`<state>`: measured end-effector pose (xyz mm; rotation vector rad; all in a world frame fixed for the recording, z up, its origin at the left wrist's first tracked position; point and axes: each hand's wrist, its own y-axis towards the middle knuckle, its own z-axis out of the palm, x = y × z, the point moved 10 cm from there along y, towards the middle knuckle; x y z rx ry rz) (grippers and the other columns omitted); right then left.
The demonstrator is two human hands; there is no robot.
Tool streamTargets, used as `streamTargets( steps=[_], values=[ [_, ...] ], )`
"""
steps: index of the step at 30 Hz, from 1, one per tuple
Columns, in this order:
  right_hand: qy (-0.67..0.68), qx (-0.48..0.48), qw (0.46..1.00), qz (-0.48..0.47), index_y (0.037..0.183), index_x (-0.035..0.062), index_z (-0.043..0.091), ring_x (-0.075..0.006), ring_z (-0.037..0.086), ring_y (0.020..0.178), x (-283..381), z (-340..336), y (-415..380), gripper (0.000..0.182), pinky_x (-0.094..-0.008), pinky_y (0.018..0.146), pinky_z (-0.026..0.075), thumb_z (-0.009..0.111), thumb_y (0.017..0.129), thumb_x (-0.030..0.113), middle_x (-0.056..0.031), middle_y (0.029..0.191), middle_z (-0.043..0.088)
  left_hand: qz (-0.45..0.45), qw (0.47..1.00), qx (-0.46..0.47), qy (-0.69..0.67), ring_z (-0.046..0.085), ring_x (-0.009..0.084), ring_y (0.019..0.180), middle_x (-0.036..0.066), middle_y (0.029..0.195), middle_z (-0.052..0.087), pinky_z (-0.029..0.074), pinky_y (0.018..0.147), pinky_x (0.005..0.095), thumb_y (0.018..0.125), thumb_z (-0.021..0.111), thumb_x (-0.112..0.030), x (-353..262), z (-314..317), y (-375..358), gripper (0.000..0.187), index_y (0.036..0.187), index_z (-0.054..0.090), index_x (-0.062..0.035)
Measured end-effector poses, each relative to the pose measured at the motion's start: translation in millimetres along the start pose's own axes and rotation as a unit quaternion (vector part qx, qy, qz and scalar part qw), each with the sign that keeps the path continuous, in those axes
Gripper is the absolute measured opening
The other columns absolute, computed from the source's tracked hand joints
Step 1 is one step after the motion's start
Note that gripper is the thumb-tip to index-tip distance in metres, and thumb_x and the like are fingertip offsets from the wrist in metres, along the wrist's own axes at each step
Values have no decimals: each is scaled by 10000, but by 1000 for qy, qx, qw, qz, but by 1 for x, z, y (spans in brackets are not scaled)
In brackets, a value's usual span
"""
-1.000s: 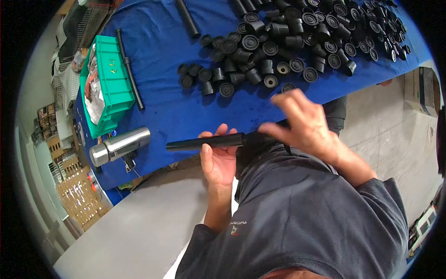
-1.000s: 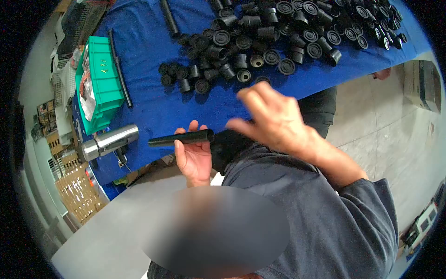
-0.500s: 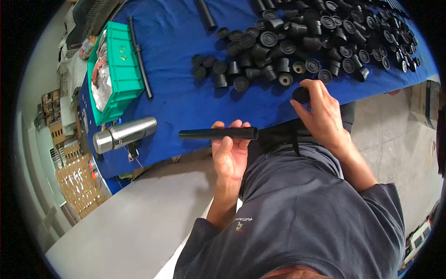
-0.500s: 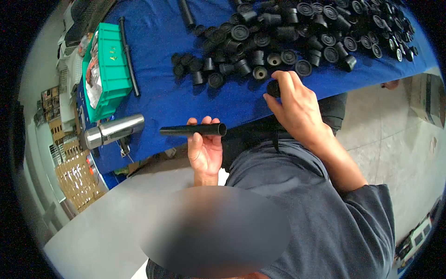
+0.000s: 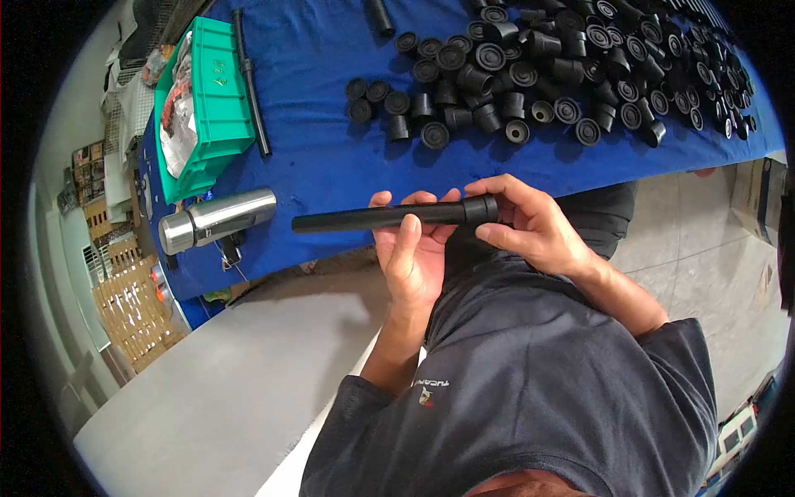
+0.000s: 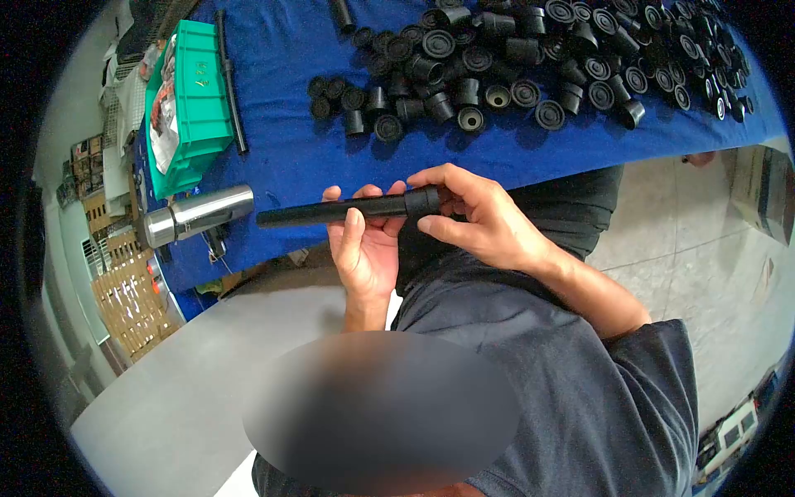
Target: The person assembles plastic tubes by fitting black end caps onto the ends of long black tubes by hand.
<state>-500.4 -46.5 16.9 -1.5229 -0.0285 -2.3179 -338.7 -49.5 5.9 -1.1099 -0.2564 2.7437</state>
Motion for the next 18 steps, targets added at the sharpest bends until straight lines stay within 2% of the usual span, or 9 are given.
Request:
streamTargets(
  steps=[2,5,8,18],
  values=[
    [-69,-16,997,-23,1278,-19,598,-115,635,978,1,-2,1,402,-302,844,543,747,912,55,-65,1094,670,4,1000,0,9,621,425,1228,199,1313,600,569,1019,521,1014,613,-85,0,4,0,447,1373,381,-215],
    [-244,-32,966,-80,1215,-22,639,-186,667,941,18,-3,-2,390,-325,783,549,791,868,71,-103,1083,679,18,1000,5,15,636,441,1204,232,1284,623,570,1014,548,1029,608,-129,2,5,0,399,1370,414,-196],
    [-273,-48,949,-151,1211,-22,643,-254,679,938,28,0,-6,404,-335,769,545,794,846,64,-133,1103,679,26,999,17,9,638,438,1201,242,1272,631,571,1013,546,1033,602,-129,6,4,0,394,1369,406,-194],
    [-299,-55,932,-196,1222,-24,637,-290,693,1019,29,-1,-4,410,-361,845,562,787,846,35,-163,1155,681,22,1000,-6,10,640,425,1199,242,1244,654,583,998,526,1035,595,-112,14,4,4,371,1344,408,-196]
  ],
)
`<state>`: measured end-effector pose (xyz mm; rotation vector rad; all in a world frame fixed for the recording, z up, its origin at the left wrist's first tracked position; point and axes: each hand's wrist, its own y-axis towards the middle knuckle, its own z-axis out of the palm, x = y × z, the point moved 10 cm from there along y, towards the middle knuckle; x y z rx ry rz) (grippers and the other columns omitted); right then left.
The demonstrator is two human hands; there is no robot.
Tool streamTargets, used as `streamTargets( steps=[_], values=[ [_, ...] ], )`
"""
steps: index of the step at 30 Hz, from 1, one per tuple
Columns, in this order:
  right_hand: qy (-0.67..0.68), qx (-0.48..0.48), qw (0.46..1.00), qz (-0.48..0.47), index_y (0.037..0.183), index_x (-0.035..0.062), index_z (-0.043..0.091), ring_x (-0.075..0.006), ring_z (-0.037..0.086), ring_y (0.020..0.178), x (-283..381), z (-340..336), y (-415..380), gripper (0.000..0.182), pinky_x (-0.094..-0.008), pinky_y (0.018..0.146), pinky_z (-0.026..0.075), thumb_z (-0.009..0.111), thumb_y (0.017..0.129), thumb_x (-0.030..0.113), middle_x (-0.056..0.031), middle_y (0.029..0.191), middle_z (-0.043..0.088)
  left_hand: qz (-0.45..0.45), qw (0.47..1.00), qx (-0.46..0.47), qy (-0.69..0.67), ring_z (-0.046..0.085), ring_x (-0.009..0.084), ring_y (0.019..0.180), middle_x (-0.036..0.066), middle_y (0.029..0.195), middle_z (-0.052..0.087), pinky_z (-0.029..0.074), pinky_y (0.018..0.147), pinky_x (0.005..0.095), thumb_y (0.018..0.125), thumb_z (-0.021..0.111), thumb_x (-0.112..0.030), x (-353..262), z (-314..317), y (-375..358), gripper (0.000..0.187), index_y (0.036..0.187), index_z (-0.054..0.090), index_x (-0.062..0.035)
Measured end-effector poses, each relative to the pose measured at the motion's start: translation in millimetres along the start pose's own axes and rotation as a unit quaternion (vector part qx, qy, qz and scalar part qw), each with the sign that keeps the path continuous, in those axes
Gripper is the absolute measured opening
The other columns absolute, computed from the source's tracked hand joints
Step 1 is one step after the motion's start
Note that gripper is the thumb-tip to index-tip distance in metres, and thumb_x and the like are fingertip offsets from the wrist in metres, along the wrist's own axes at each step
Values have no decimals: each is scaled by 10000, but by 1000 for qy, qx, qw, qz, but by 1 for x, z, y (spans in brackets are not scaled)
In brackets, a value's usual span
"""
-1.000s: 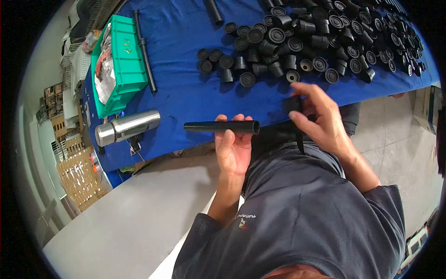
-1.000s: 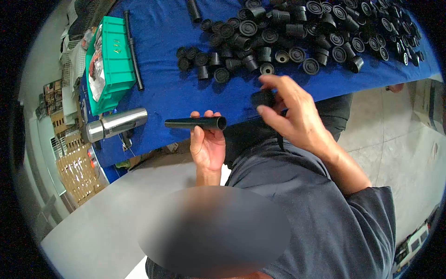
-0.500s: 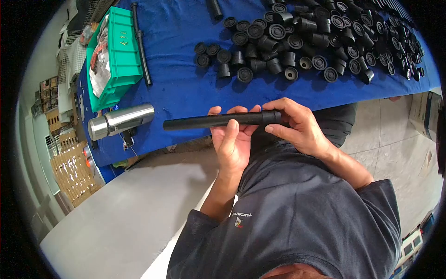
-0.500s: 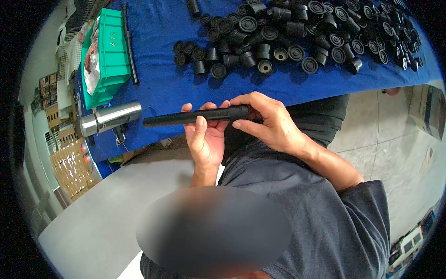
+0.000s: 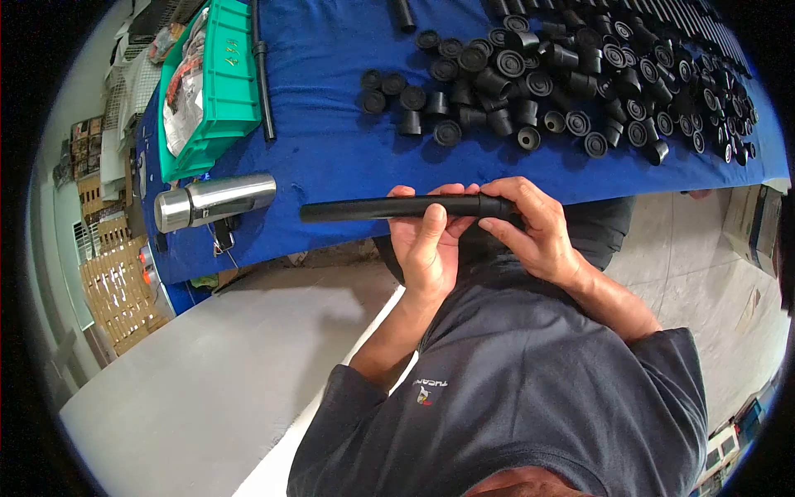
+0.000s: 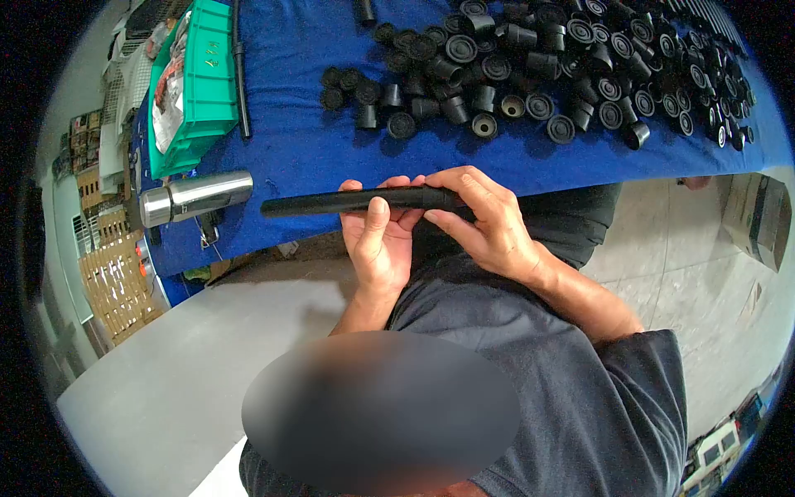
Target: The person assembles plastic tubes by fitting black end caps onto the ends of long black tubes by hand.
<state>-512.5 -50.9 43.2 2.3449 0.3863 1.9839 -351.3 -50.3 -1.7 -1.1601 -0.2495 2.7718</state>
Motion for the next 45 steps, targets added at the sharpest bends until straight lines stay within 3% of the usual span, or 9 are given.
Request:
streamTargets(
  steps=[2,5,8,12,20,26,35,41,45],
  values=[
    [-25,-4,999,-24,1219,-23,636,-297,695,1012,2,-2,2,412,-367,854,566,793,843,34,-166,1156,681,2,1000,4,9,643,424,1195,243,1235,660,585,995,521,1030,605,-113,0,1,4,370,1334,412,-198],
    [59,3,995,75,1196,-13,643,-298,705,979,-18,0,5,404,-366,837,563,811,844,94,-154,1106,697,-21,999,27,13,651,410,1190,241,1218,670,590,988,508,1018,636,-139,3,-2,13,371,1317,424,-188],
    [-15,8,999,48,1162,-3,653,-276,708,900,-14,0,12,398,-351,772,547,824,843,164,-140,1003,710,-17,993,70,90,654,396,1195,244,1247,664,601,974,500,998,678,-175,9,-7,18,424,1349,442,-148],
    [-38,34,993,104,1140,3,663,-246,683,812,-23,-4,15,397,-339,696,514,828,841,205,-127,897,697,-39,994,98,27,629,402,1242,252,1314,640,609,975,513,982,701,-197,-12,-21,40,480,1393,488,-71],
    [56,39,969,236,1123,1,669,-207,640,727,-54,8,7,373,-332,642,486,828,846,195,-121,824,654,-35,993,105,-32,656,422,1189,234,1214,681,632,934,527,962,710,-111,-10,-44,51,333,1255,550,-104],
    [-97,79,987,102,1118,-19,639,-260,657,743,-27,7,18,367,-371,659,500,807,870,193,-143,820,662,-36,995,85,-30,673,417,1156,224,1190,688,638,923,525,946,729,-90,-11,-43,50,332,1225,549,-89],
    [-78,84,988,108,1125,-9,632,-291,670,787,-29,10,19,385,-384,681,512,816,862,205,-158,875,671,-53,992,89,-66,667,421,1169,233,1203,685,636,934,508,951,723,-84,-9,-43,52,334,1234,546,-75],
    [-138,46,989,24,1158,-3,633,-245,682,858,-15,8,27,411,-355,698,522,833,846,173,-167,989,676,-69,988,114,-83,595,448,1274,262,1267,655,586,1017,535,951,686,-35,-8,-44,56,332,1249,546,-69],
    [-9,53,983,177,1154,-4,637,-183,690,867,-37,9,21,403,-342,706,525,834,845,164,-131,945,693,-66,983,141,-98,589,459,1277,267,1272,652,583,1021,539,929,682,11,-8,-43,54,344,1239,550,-59]
  ],
)
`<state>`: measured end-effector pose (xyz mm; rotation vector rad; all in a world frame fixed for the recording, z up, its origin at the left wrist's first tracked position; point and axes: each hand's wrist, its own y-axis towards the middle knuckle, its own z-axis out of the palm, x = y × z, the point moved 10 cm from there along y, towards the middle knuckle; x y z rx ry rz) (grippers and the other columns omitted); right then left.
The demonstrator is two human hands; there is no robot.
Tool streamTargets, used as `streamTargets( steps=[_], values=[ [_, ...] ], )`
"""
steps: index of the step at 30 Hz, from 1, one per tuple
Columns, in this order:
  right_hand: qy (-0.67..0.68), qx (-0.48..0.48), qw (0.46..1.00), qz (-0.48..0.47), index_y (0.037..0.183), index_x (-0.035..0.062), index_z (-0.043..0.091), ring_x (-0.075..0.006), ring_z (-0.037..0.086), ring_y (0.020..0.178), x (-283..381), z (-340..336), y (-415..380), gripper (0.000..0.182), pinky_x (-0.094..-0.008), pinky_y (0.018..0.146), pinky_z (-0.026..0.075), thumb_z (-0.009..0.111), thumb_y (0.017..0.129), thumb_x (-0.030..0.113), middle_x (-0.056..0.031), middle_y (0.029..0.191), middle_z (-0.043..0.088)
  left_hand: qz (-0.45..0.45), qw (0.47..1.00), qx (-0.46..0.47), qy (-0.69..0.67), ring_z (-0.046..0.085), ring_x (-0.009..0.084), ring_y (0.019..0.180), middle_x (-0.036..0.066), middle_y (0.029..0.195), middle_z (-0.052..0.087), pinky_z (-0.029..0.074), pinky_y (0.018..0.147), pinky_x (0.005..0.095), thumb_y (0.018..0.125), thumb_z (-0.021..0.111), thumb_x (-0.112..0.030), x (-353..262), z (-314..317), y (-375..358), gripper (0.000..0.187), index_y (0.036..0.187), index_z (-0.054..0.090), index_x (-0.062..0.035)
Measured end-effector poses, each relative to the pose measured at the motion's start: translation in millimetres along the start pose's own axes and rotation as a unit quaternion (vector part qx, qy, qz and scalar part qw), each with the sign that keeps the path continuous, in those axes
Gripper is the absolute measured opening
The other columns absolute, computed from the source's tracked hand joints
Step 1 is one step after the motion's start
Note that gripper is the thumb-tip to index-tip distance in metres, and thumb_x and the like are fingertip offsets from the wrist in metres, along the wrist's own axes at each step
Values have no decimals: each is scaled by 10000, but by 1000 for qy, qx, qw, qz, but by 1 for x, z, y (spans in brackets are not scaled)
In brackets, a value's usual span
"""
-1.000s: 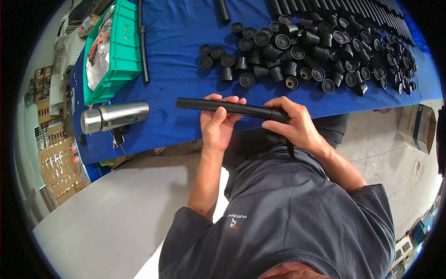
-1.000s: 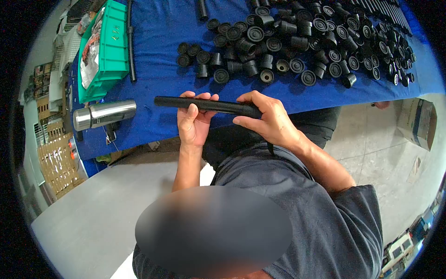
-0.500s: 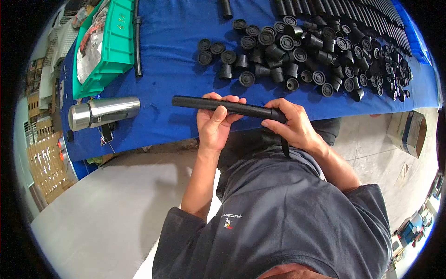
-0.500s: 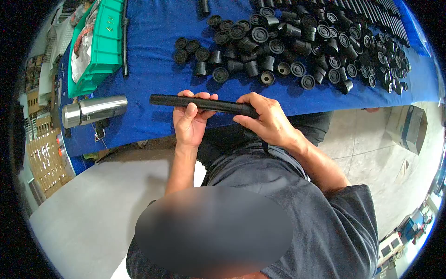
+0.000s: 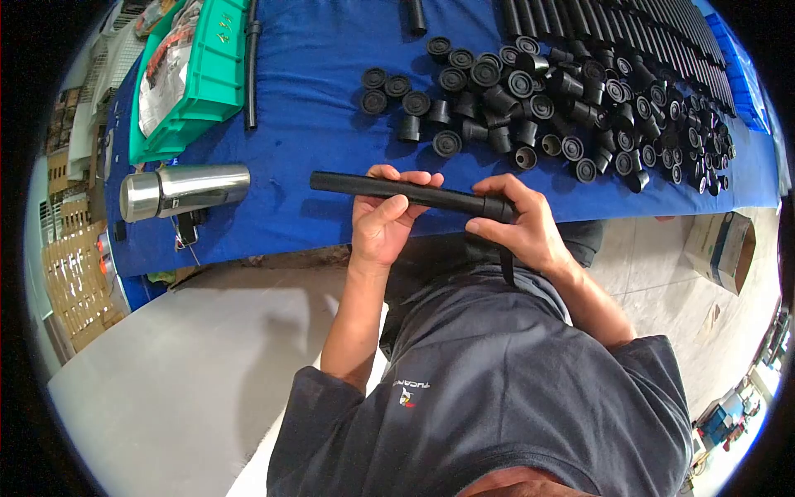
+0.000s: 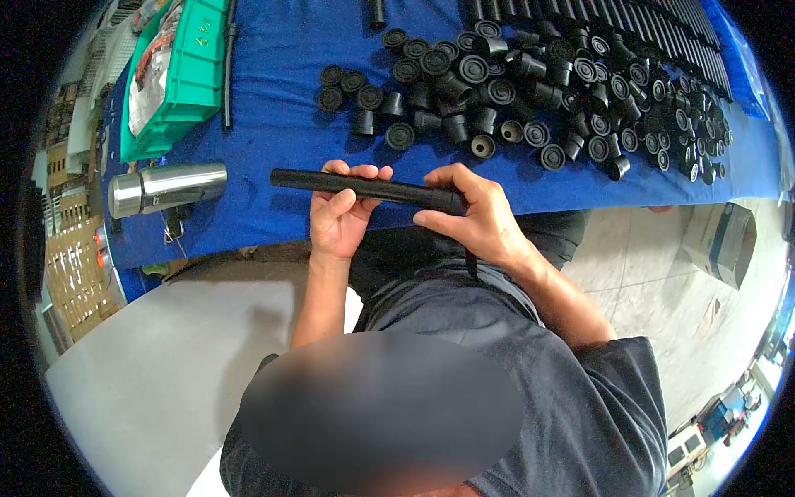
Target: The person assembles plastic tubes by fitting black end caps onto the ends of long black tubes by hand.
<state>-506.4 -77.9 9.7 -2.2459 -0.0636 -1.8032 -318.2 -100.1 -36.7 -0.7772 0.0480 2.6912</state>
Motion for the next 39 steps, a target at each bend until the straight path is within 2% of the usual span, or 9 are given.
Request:
streamTargets(
  steps=[2,5,11,17,21,25,33,37,39],
  values=[
    [20,45,994,101,1152,-6,634,-160,690,865,-22,7,-4,403,-339,712,526,834,845,161,-113,913,697,-4,1000,2,0,595,460,1269,266,1271,653,587,1017,534,931,680,14,0,1,2,333,1232,553,-55],
    [22,37,995,88,1144,-3,631,-209,696,806,-20,9,-4,399,-346,700,526,831,846,169,-121,858,689,-8,1000,1,0,603,458,1258,262,1266,656,591,1014,533,932,685,11,1,1,1,324,1224,558,-53],
    [-58,-5,997,-44,1126,-6,629,-341,693,814,-2,5,-6,389,-390,705,530,813,862,212,-181,911,691,-7,1000,0,-5,607,455,1254,258,1256,663,580,1026,544,926,709,-1,2,0,-1,335,1222,562,-54],
    [-101,0,993,-53,1129,-6,624,-350,698,847,4,6,-6,394,-403,704,543,824,847,184,-182,955,693,4,1000,-4,8,604,449,1262,252,1259,665,571,1037,540,930,717,-23,-1,2,-3,336,1228,565,-56],
    [-184,-69,959,-205,1140,-15,623,-348,702,854,23,6,-17,428,-418,751,569,854,809,129,-176,1001,676,-24,999,-29,9,609,443,1260,248,1246,673,562,1043,548,936,724,-59,3,5,2,332,1226,562,-59],
    [-92,-13,992,-82,1176,-13,630,-335,707,863,25,3,-13,456,-381,736,558,857,816,152,-175,980,686,-16,1000,10,3,611,443,1258,253,1250,671,568,1031,548,941,723,-71,2,1,1,333,1227,552,-61],
    [-72,13,997,-8,1135,-6,652,-335,704,837,5,3,-6,386,-402,721,547,832,845,172,-184,969,693,-17,1000,2,-9,600,444,1273,256,1272,662,563,1040,540,926,724,-48,3,3,1,358,1237,549,-64],
    [-164,-63,966,-189,1126,-2,637,-359,701,818,30,3,-14,381,-413,715,554,829,844,167,-183,948,682,-48,999,-18,-15,600,452,1270,264,1273,659,558,1048,540,909,712,-5,6,-2,2,375,1244,557,-73],
    [-152,-57,970,-179,1131,-1,639,-354,700,816,33,5,-13,379,-405,708,552,828,843,158,-181,946,681,-58,998,-25,-25,603,452,1266,260,1261,664,564,1037,546,909,708,-1,7,-2,1,360,1231,571,-83]
  ],
)
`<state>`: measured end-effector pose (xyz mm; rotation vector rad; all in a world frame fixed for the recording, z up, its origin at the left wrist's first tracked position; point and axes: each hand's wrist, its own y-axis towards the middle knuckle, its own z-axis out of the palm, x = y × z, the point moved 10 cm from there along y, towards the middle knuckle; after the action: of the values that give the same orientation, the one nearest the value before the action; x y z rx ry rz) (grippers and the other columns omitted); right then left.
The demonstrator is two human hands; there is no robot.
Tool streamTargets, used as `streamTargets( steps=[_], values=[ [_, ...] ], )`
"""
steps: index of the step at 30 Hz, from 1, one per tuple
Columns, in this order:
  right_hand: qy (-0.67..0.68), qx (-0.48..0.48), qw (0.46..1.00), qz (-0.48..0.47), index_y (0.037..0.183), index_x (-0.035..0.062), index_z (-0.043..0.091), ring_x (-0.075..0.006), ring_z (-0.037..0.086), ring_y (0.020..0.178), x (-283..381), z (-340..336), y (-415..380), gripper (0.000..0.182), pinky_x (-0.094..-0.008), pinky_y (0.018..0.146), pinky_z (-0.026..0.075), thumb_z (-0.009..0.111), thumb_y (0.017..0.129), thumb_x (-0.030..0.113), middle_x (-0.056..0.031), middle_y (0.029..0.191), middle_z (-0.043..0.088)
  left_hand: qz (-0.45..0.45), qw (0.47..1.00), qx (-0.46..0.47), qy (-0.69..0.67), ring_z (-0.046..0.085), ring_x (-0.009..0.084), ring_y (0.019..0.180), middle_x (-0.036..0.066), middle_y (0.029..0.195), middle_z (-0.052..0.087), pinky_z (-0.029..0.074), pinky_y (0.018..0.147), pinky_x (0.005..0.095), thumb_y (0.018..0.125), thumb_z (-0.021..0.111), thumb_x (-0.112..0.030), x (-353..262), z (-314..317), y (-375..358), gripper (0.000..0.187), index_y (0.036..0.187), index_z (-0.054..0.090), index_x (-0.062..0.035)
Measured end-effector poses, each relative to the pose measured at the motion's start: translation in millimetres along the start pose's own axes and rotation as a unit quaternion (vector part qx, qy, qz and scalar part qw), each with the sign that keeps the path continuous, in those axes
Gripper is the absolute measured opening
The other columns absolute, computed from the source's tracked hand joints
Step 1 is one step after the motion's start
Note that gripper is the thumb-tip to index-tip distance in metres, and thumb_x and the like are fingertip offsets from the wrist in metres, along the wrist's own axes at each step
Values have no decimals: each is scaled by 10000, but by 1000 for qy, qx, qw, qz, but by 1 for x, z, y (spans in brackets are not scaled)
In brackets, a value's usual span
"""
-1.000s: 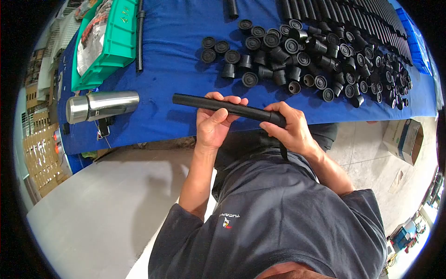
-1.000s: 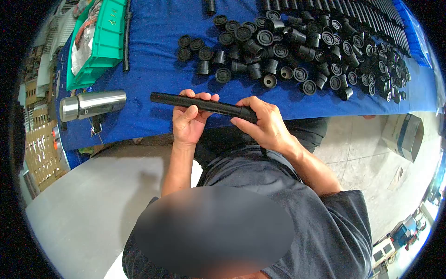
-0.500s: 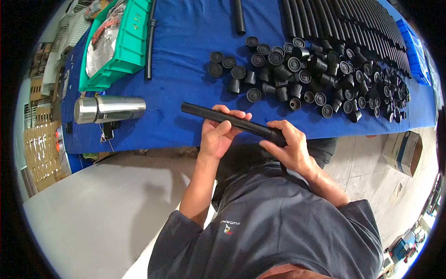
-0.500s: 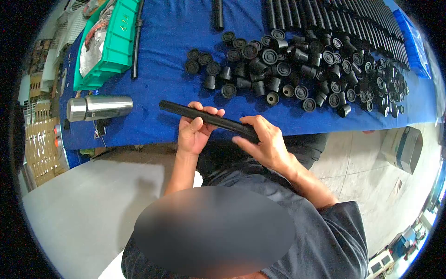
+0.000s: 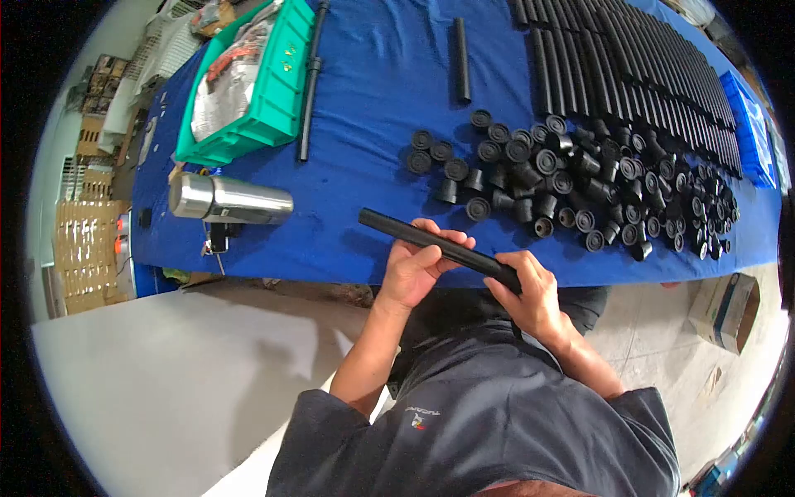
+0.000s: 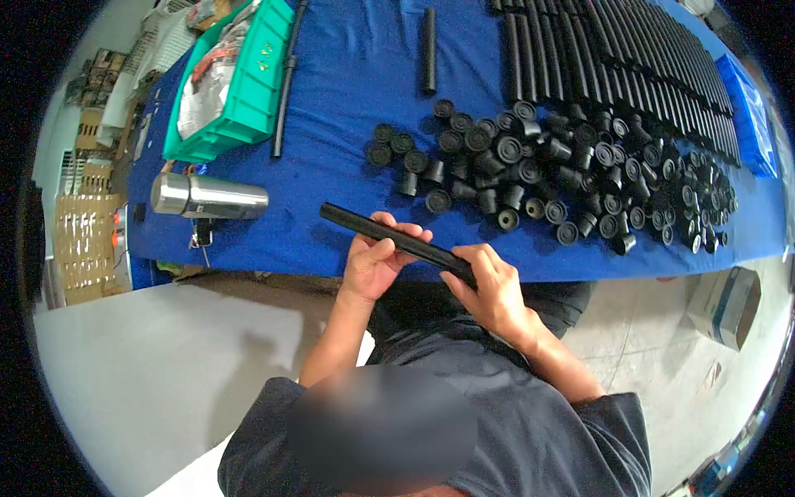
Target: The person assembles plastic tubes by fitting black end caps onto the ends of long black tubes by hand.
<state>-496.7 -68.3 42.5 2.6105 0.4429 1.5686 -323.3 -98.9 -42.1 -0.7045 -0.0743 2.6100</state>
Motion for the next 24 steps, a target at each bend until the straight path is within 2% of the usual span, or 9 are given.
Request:
streamTargets(
  steps=[5,6,10,11,13,14,17,21,24],
  values=[
    [118,77,973,182,1145,3,642,-331,694,796,-32,13,-6,382,-390,683,545,825,832,126,-175,929,671,6,1000,13,-11,595,458,1273,262,1267,657,565,1034,550,921,710,-13,-2,2,-1,343,1226,570,-84],
    [14,23,999,26,1140,-3,641,-329,692,789,-3,0,2,372,-391,674,544,819,834,112,-176,927,667,-2,1000,7,-11,595,457,1273,263,1271,655,564,1037,549,920,711,-12,-1,4,0,343,1225,570,-84],
    [-17,-5,999,-38,1130,-11,641,-324,690,775,10,-1,2,353,-371,647,549,812,835,79,-184,916,663,-6,1000,14,-5,606,438,1268,253,1270,662,552,1049,534,929,714,-33,0,3,0,319,1209,574,-95],
    [69,34,995,69,1130,-11,642,-322,689,771,-7,4,3,351,-369,646,548,813,837,80,-184,911,662,-6,1000,20,-4,611,429,1266,247,1265,669,546,1056,529,931,715,-39,-1,4,0,310,1203,577,-100],
    [232,109,926,279,1128,-12,643,-319,688,763,-35,22,-11,347,-366,645,547,814,841,84,-185,902,660,-5,1000,8,6,610,427,1268,246,1267,668,541,1062,529,935,714,-46,0,4,-2,306,1203,579,-101],
    [210,95,932,280,1126,-14,647,-291,691,749,-37,20,-10,340,-344,644,537,813,849,91,-166,873,672,-5,1000,3,11,610,426,1269,246,1268,668,539,1064,528,937,714,-50,1,4,-1,304,1204,579,-101],
    [-14,6,999,-30,1131,-14,652,-249,686,741,10,0,4,342,-324,644,525,811,854,105,-144,846,680,-7,1000,4,-17,595,455,1274,264,1278,655,552,1051,537,930,723,-47,1,2,0,323,1211,569,-87],
    [82,55,986,135,1121,-12,667,-263,687,752,-23,9,-3,355,-359,667,536,824,848,152,-161,898,686,1,1000,-2,1,598,452,1272,263,1273,656,546,1057,539,934,709,-39,-1,1,-2,322,1218,565,-88],
    [51,42,993,101,1125,-1,673,-311,699,820,-20,9,-3,350,-384,711,548,815,863,183,-170,932,692,1,1000,-9,13,596,452,1273,263,1253,664,513,1082,575,937,690,-31,-1,4,-3,327,1229,554,-85]
  ],
)
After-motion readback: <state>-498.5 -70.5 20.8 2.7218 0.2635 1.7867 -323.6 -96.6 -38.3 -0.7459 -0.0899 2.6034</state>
